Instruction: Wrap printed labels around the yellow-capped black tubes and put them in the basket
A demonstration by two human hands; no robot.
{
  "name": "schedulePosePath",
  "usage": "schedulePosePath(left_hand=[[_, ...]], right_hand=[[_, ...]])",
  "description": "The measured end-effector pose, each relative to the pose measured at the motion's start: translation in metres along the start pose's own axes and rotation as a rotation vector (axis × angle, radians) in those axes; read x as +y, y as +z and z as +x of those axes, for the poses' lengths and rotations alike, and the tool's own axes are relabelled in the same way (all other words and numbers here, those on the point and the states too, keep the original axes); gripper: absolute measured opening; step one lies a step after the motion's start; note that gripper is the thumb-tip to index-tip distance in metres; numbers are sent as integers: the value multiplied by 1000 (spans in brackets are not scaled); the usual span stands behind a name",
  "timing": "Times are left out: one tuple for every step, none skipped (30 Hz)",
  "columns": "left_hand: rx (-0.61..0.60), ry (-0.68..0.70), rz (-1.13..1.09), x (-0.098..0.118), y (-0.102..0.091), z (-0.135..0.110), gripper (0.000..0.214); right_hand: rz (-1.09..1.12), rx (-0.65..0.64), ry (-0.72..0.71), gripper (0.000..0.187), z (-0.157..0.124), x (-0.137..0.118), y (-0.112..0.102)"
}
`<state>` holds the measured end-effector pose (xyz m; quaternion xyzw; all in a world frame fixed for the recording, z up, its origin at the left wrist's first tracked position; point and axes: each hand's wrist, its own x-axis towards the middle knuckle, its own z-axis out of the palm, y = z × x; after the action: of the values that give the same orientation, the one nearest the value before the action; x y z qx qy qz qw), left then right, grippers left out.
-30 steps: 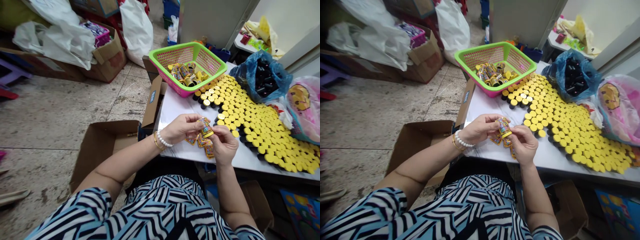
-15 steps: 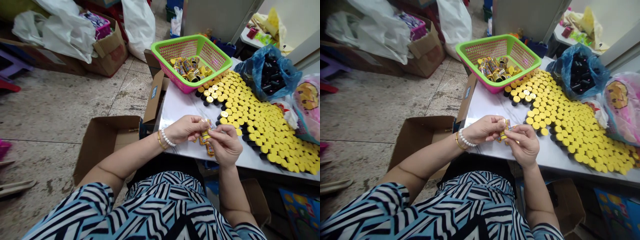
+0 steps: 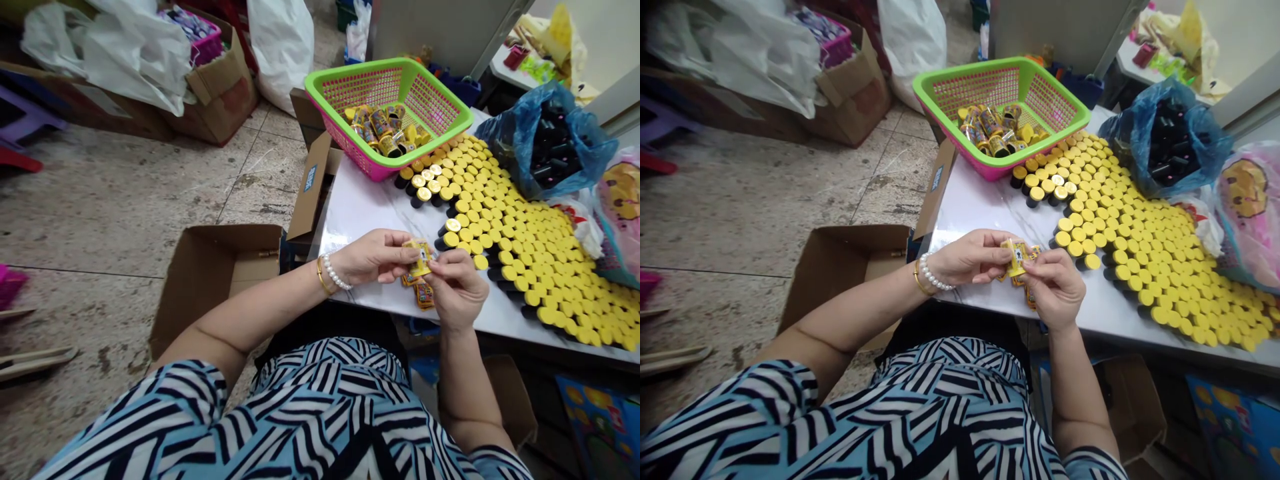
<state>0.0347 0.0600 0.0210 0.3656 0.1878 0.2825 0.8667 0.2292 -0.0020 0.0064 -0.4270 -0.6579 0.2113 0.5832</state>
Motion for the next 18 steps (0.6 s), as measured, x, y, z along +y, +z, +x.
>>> schedulePosePath(left_hand=[[2, -6, 9, -1, -1, 0, 47], [9, -16, 19, -2, -1, 0, 46], [19, -25, 24, -3, -1, 1, 46], [27, -33, 19, -4, -1, 1, 47], [28, -41, 6, -4, -1, 1, 48], [22, -47, -12, -5, -1, 2, 50], [14, -53, -28, -5, 0, 2, 51], [9, -58, -40, -5, 0, 2, 51], [6, -66, -44, -5, 0, 2, 51], [3, -74, -40, -5, 0, 2, 51], [0, -83, -31, -4, -1, 2, 50], [-3, -89, -20, -4, -2, 2, 48], [-8, -97, -6, -3, -3, 2, 47], [-10, -101, 7, -3, -5, 1, 47], [-9, -105, 21, -3, -6, 1, 46], [-5, -109, 30, -3, -8, 0, 46], [1, -114, 33, -4, -8, -1, 46], [10, -118, 35, -5, -9, -2, 47]], right_hand=[[-28, -12, 0, 19, -1, 0, -1], [-66, -29, -7, 21, -2, -1, -1], [-106, -44, -23, 23, -3, -2, -2], [-139, -50, -47, 25, -4, -3, -2], [-163, -45, -74, 25, -4, -4, -2], [-178, -33, -97, 24, -5, -5, -1], [-186, -14, -116, 24, -6, -5, -1], [-187, 3, -131, 24, -6, -5, 0], [-184, 13, -141, 25, -6, -5, 1], [-177, 12, -145, 26, -6, -4, 1], [-170, 2, -146, 27, -6, -4, 2], [-164, -16, -148, 29, -5, -3, 3], [-164, -42, -147, 30, -5, -3, 3], [-168, -68, -145, 32, -4, -2, 4], [-175, -89, -144, 32, -3, -2, 5], [-181, -98, -147, 31, -3, -3, 7], [-181, -95, -151, 30, -3, -3, 8], [-171, -84, -154, 29, -3, -3, 10]])
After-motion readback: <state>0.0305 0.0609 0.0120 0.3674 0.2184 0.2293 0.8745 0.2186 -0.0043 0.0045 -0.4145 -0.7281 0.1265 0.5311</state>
